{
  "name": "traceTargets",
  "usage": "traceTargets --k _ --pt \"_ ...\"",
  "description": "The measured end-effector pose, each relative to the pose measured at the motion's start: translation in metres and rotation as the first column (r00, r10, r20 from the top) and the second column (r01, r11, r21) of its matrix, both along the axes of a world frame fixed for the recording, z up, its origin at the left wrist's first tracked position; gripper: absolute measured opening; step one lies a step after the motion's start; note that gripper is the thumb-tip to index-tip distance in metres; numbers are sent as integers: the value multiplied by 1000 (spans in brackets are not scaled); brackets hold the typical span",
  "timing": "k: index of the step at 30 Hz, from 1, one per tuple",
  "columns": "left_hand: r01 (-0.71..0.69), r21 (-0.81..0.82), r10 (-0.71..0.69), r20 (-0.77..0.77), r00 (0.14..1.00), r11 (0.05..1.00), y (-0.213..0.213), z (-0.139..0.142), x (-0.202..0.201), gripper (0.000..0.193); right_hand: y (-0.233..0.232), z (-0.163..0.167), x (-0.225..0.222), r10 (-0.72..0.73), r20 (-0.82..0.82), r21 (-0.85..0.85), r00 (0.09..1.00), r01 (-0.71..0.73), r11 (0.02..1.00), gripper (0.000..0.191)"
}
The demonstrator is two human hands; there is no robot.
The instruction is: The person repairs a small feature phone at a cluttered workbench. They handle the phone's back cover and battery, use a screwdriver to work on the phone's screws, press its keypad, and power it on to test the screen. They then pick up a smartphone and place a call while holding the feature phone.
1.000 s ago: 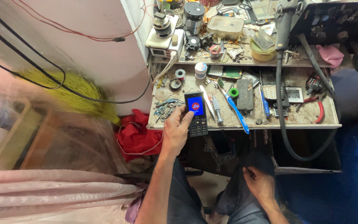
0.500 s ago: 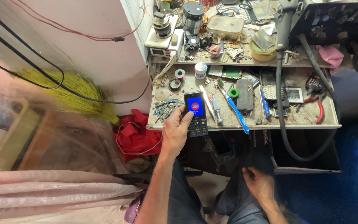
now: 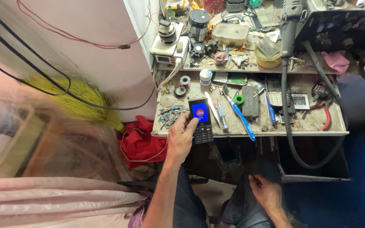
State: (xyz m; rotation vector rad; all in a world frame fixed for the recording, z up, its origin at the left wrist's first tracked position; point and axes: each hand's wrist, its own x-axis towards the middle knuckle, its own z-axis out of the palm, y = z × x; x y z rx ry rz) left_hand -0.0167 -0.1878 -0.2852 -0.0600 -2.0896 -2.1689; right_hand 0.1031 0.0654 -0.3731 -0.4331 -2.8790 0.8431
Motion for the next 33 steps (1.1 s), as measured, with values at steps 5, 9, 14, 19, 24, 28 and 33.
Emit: traceTargets --k 5,9,14,19,24,28,33 --pt "19 52 -19 -5 1000 998 1 0 0 29 -1 2 -1 22 2 -26 1000 -22 999 27" --pt "25 76 -25 5 1000 997 1 0 -1 30 0 1 -1 18 5 -3 1000 -18 1000 27" --pt "13 26 -12 -15 1000 1000 0 -1 0 30 0 -1 0 24 -33 -26 999 -25 999 28" --pt "8 27 -8 -7 1000 1000 -1 -3 0 30 2 0 0 25 134 -16 991 -23 1000 26" --pt "5 27 -5 4 1000 1000 -1 -4 0 29 2 0 -1 30 99 -15 995 -29 999 26" --pt "5 15 -5 2 1000 1000 -1 -4 0 29 1 -2 0 34 43 -25 998 -33 999 26" --pt "10 33 -10 -9 1000 999 -1 -4 0 30 2 -3 0 35 71 -21 997 -33 999 26"
